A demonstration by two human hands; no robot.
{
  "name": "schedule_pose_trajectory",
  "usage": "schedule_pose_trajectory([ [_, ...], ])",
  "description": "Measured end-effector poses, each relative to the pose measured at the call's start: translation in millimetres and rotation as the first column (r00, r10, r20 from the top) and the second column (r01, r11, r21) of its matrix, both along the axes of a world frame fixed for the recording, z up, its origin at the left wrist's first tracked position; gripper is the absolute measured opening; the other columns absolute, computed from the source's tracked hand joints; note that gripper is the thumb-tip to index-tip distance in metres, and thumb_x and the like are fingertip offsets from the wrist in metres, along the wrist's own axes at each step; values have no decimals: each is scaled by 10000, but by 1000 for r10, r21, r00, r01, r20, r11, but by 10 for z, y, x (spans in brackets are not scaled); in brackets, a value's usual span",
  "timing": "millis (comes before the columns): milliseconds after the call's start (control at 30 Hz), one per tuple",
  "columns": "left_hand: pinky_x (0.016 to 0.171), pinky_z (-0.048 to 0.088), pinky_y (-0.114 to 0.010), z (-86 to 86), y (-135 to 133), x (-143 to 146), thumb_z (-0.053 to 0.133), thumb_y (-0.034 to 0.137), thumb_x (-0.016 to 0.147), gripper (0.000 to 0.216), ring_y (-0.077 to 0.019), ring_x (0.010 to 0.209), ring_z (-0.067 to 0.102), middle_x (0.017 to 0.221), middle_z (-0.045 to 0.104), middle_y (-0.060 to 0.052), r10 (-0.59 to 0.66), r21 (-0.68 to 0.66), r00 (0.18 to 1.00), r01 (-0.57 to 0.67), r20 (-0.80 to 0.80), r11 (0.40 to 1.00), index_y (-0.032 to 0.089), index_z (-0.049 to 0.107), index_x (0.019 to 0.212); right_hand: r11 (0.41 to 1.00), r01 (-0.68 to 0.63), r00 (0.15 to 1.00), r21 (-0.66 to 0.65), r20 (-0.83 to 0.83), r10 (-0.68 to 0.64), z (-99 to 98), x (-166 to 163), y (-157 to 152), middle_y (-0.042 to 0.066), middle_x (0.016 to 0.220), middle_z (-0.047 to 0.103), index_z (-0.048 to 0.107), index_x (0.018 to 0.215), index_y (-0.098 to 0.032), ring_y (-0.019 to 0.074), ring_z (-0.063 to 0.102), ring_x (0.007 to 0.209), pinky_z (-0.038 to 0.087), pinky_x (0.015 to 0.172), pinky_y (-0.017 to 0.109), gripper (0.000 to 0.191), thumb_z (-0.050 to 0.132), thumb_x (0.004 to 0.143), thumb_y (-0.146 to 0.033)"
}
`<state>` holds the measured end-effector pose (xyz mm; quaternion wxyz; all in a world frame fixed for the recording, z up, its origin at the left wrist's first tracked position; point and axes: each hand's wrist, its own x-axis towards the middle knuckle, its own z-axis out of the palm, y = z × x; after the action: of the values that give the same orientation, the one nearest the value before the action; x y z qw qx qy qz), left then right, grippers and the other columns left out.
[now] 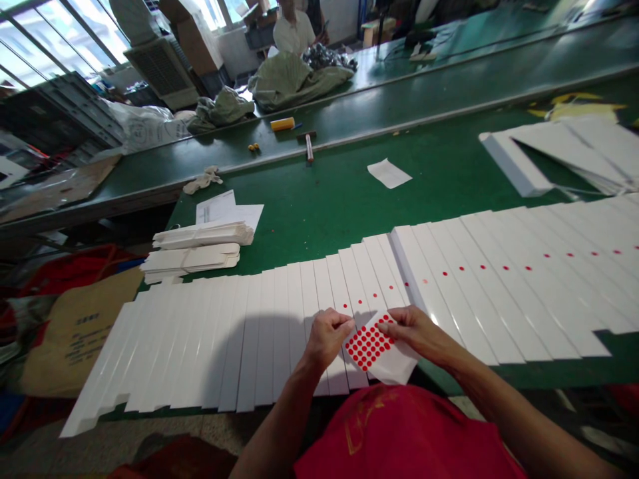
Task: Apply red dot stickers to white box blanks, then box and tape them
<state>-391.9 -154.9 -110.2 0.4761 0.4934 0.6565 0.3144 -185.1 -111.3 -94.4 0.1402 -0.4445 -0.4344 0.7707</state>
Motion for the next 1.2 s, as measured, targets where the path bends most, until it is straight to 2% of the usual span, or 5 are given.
schedule_pose_trajectory([
  [167,603,390,-223,168,-23,96,623,253,716,148,-94,635,500,719,560,-7,49,-88,981,-33,188,996,132,704,693,1000,-18,1000,25,6,18,-30,-28,8,39,654,670,646,742,-120,117,576,529,402,503,226,348,704,735,-463],
  [500,573,384,-221,52,-82,6,618,305,714,176,-93,595,479,647,562,5,110,-104,955,-84,274,991,132,645,690,999,-54,999,5,-2,54,-6,-81,9,48,656,675,653,747,-124,127,580,531,406,506,235,352,702,727,-472],
  [633,610,399,-233,-118,-67,-294,601,311,728,187,-114,643,515,669,589,-9,188,-34,982,-186,33,982,137,648,683,999,-51,999,-1,13,51,18,-111,17,29,626,663,634,708,-132,124,577,518,402,496,228,369,714,707,-492],
  [767,629,407,-238,-347,-52,-563,574,265,746,168,-126,669,551,685,599,-13,240,3,939,-247,-246,969,144,663,670,997,-69,998,15,12,69,26,-146,22,17,597,646,613,669,-130,111,556,496,381,482,216,378,714,706,-492],
  [1200,743,420,-295,-543,-97,-581,566,166,801,128,-176,789,568,800,612,-61,219,87,797,-206,-563,975,160,655,709,995,-100,995,-8,2,100,0,-187,7,49,681,690,655,740,-127,138,599,554,414,525,239,356,691,725,-481],
])
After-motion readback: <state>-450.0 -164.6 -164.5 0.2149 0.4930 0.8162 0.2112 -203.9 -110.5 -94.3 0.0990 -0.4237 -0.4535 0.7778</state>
